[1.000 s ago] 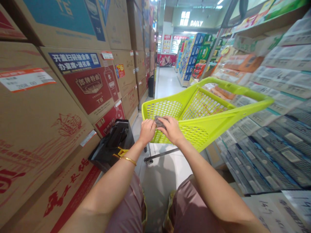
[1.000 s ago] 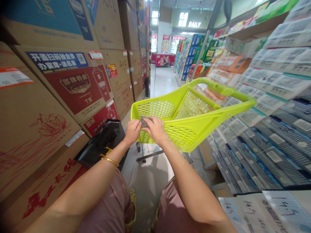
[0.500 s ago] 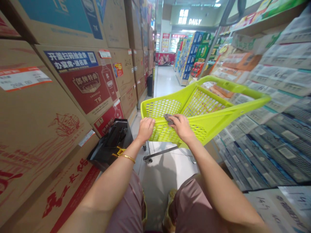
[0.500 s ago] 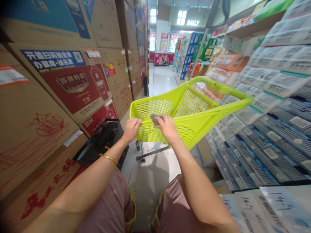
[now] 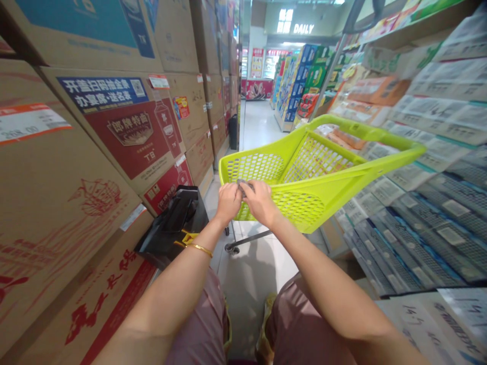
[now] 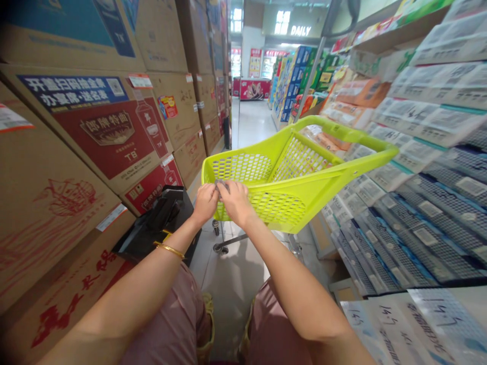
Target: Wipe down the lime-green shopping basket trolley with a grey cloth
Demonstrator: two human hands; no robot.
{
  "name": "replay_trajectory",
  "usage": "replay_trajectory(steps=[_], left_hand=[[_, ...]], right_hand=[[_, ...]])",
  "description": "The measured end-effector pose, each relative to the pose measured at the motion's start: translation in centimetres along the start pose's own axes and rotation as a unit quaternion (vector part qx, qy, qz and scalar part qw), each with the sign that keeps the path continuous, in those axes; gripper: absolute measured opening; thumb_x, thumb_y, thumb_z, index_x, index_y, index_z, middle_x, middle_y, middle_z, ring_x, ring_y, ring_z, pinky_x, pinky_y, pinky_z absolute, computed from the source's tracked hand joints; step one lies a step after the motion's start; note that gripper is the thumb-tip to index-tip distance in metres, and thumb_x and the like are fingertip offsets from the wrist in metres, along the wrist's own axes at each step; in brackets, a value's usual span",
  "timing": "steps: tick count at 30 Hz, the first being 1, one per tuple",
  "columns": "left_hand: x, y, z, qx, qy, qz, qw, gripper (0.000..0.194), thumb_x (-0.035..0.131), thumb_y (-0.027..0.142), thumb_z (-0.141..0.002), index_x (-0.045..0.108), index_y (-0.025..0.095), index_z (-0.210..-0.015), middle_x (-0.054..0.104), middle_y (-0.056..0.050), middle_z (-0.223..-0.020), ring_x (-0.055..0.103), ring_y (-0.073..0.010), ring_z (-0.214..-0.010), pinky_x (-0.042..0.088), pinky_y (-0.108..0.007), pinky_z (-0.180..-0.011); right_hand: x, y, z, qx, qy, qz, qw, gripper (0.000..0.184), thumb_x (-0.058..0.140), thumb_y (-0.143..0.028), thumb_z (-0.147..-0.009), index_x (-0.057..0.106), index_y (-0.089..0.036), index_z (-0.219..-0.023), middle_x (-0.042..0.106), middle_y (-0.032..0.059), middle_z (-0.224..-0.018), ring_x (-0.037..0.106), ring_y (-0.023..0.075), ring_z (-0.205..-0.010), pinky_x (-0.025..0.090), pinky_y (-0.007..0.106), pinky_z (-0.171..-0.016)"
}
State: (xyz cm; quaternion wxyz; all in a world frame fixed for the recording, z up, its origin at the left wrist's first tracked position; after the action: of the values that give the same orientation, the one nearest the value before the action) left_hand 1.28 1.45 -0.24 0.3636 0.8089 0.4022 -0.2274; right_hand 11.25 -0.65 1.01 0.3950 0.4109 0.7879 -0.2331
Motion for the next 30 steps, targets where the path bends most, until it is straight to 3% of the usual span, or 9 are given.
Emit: replay_trajectory(steps=[3, 6, 10, 16, 19, 23, 27, 30], left_hand=[[-0.1, 0.0, 0.0, 0.009, 0.002, -0.001, 1.0, 0.029, 0.032, 0.019, -0.09, 0.042, 0.021, -0.063, 0.057, -0.004, -0.07, 0.051, -0.0171, -0.072, 0.039, -0.031, -0.072], [0.0, 0.0, -0.1, 0.017, -0.008, -0.007, 1.0, 0.029, 0.033, 0.021, -0.09, 0.041, 0.021, -0.062, 0.056, -0.004, -0.068, 0.051, -0.0173, -0.071, 0.039, -0.031, -0.071], [0.0, 0.1, -0.1, 0.023, -0.021, -0.008, 0.999, 0.032, 0.033, 0.026, -0.092, 0.041, 0.021, -0.061, 0.055, -0.003, -0.067, 0.051, -0.0171, -0.072, 0.038, -0.031, -0.071], [0.0, 0.1, -0.3, 0.015, -0.029, 0.005, 0.999, 0.033, 0.034, 0.027, -0.092, 0.042, 0.021, -0.061, 0.056, -0.003, -0.067, 0.05, -0.0168, -0.071, 0.037, -0.031, -0.072], [0.0, 0.2, -0.2, 0.006, -0.026, 0.004, 1.0, 0.032, 0.034, 0.026, -0.091, 0.043, 0.021, -0.061, 0.056, -0.003, -0.068, 0.05, -0.0169, -0.072, 0.038, -0.031, -0.073], [0.0, 0.4, -0.2, -0.006, -0.016, -0.004, 1.0, 0.03, 0.036, 0.024, -0.09, 0.042, 0.02, -0.061, 0.057, -0.004, -0.069, 0.05, -0.0173, -0.072, 0.038, -0.031, -0.073], [0.0, 0.5, -0.1, -0.008, -0.009, -0.003, 1.0, 0.027, 0.036, 0.02, -0.087, 0.04, 0.021, -0.06, 0.057, -0.003, -0.068, 0.051, -0.017, -0.072, 0.038, -0.031, -0.073], [0.0, 0.4, -0.2, -0.013, -0.014, 0.006, 1.0, 0.026, 0.036, 0.017, -0.085, 0.038, 0.021, -0.059, 0.056, -0.003, -0.067, 0.051, -0.0165, -0.07, 0.037, -0.03, -0.071]], right_hand=[[0.1, -1.0, -0.2, -0.008, -0.007, 0.001, 1.0, 0.045, 0.043, -0.018, -0.087, 0.047, -0.021, -0.132, 0.052, 0.0129, -0.121, 0.044, 0.0247, -0.106, 0.035, 0.04, -0.092], [0.2, -0.4, -0.1, -0.023, -0.028, -0.008, 0.999, 0.042, 0.044, -0.019, -0.088, 0.05, -0.025, -0.128, 0.053, 0.01, -0.12, 0.045, 0.023, -0.107, 0.036, 0.038, -0.092], [-0.1, 1.8, 0.2, -0.008, -0.027, -0.022, 0.999, 0.038, 0.045, -0.02, -0.088, 0.053, -0.026, -0.125, 0.053, 0.0084, -0.121, 0.045, 0.0222, -0.108, 0.037, 0.037, -0.093], [-2.0, 6.1, 1.8, 0.062, 0.019, -0.026, 0.998, 0.041, 0.048, -0.019, -0.084, 0.054, -0.021, -0.124, 0.052, 0.012, -0.119, 0.044, 0.0254, -0.108, 0.038, 0.041, -0.092], [-2.8, 7.1, 2.3, 0.086, 0.036, -0.021, 0.995, 0.039, 0.048, -0.02, -0.084, 0.055, -0.02, -0.122, 0.051, 0.0125, -0.118, 0.044, 0.0258, -0.107, 0.038, 0.04, -0.091], [-2.3, 5.4, 1.7, 0.098, 0.02, -0.004, 0.995, 0.039, 0.047, -0.021, -0.085, 0.055, -0.019, -0.123, 0.051, 0.0125, -0.118, 0.044, 0.025, -0.104, 0.037, 0.039, -0.091], [-0.6, 1.0, 0.4, 0.034, -0.026, 0.001, 0.999, 0.043, 0.044, -0.02, -0.087, 0.049, -0.02, -0.13, 0.051, 0.0117, -0.12, 0.043, 0.0241, -0.105, 0.035, 0.037, -0.092], [-0.2, -0.9, -0.1, 0.008, -0.027, 0.01, 1.0, 0.044, 0.041, -0.019, -0.089, 0.046, -0.018, -0.133, 0.051, 0.0127, -0.121, 0.043, 0.0241, -0.106, 0.033, 0.038, -0.094]])
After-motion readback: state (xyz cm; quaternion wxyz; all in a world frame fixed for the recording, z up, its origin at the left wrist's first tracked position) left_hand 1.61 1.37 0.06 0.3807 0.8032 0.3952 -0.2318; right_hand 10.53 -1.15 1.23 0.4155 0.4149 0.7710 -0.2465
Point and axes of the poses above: each hand's wrist, its own z-axis away from the middle knuckle, its own x-axis out of the palm, y = z × x, the point moved 8 cm from there along -z, towards the middle knuckle
